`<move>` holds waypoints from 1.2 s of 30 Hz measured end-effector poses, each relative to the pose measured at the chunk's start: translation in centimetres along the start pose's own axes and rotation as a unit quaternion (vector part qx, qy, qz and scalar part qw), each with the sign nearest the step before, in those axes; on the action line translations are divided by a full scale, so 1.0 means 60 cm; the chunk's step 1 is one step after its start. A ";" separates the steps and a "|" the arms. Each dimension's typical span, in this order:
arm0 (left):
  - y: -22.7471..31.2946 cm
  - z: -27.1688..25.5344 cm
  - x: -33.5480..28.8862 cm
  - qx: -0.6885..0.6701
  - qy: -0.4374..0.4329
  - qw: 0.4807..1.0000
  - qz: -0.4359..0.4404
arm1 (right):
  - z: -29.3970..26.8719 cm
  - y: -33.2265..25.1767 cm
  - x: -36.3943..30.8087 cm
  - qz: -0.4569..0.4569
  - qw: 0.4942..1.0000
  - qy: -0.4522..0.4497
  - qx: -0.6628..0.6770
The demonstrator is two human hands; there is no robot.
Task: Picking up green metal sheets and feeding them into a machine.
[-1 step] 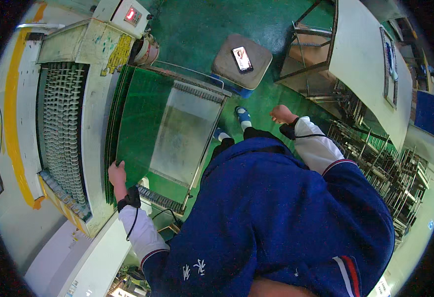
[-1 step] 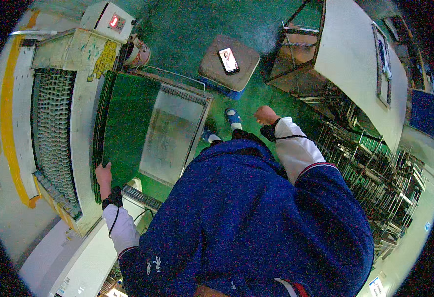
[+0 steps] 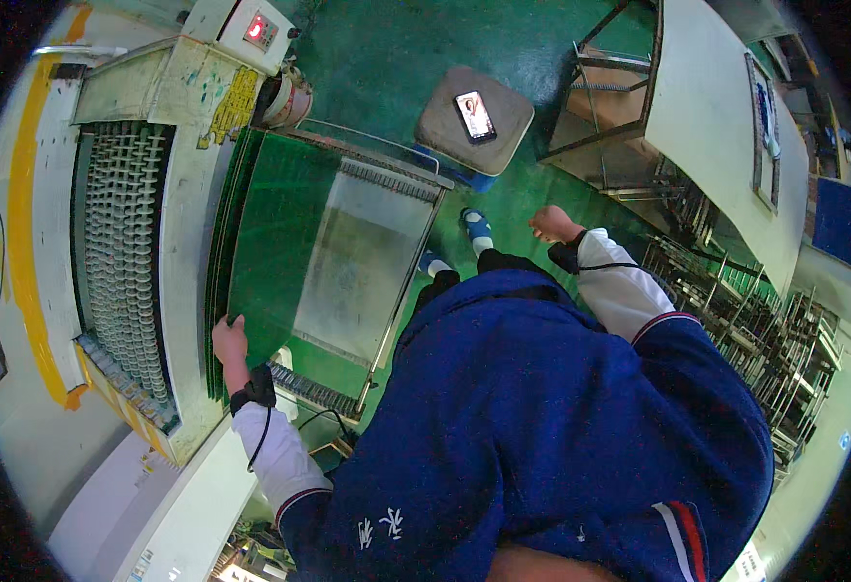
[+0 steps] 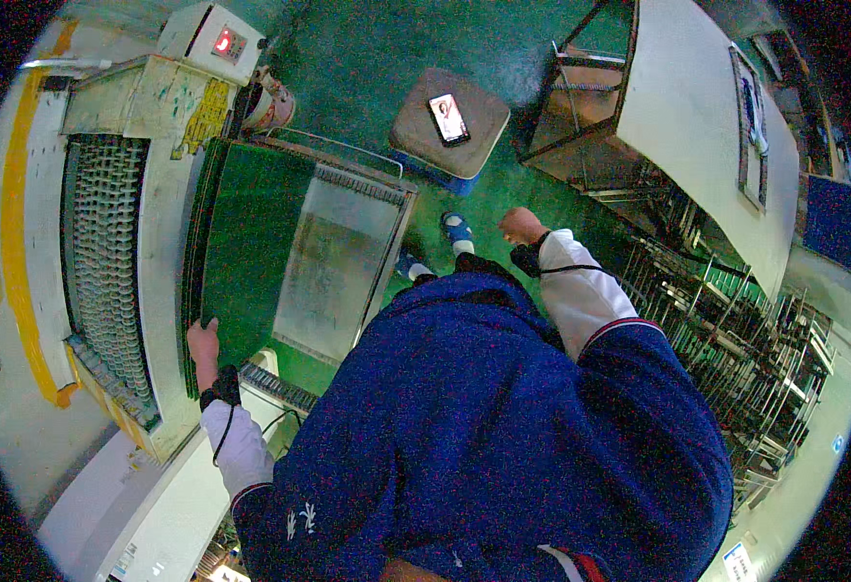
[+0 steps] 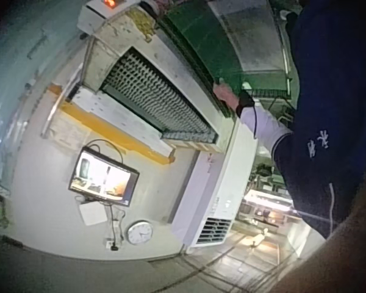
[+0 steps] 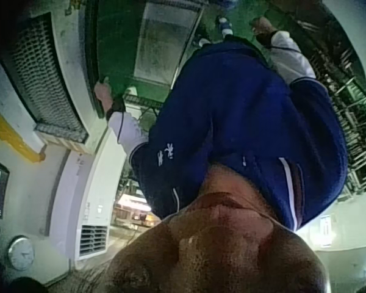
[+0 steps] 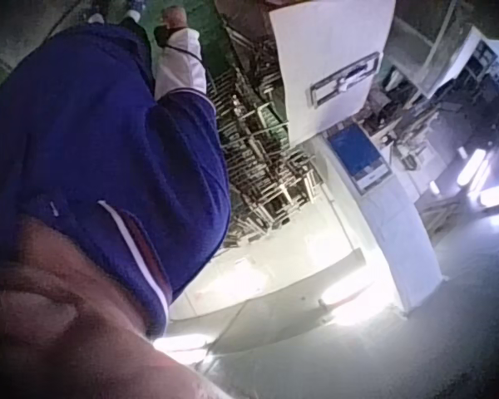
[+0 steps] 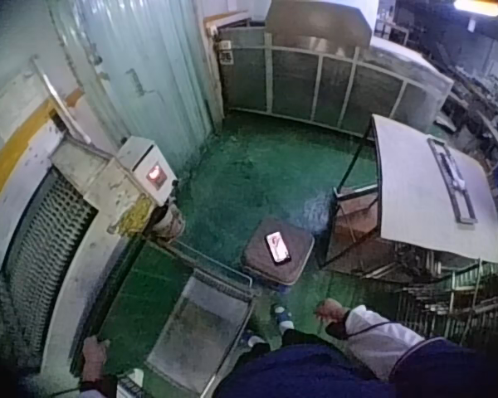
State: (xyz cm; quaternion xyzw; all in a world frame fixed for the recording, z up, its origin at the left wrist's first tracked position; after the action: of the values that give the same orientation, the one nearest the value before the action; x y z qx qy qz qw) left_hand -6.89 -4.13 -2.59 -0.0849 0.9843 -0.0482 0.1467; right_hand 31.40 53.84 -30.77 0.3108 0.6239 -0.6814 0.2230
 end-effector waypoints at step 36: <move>0.036 0.009 0.020 -0.079 -0.056 0.991 0.091 | -0.007 -0.017 -0.033 0.051 0.985 0.089 -0.138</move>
State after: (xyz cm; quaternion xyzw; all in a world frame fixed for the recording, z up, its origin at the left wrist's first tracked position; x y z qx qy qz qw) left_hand -8.21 -2.30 -3.71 -0.0088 0.9789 0.0480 0.1986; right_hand 32.16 54.19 -28.64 0.3675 0.7128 -0.5463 0.2417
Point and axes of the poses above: each hand's wrist, its own x-axis towards the middle knuckle, its own z-axis out of the palm, y = z × x, the point moved 7 cm from there along x, towards the middle knuckle, and after that the axes turned 11 degrees about -z, right-handed, at the moved point
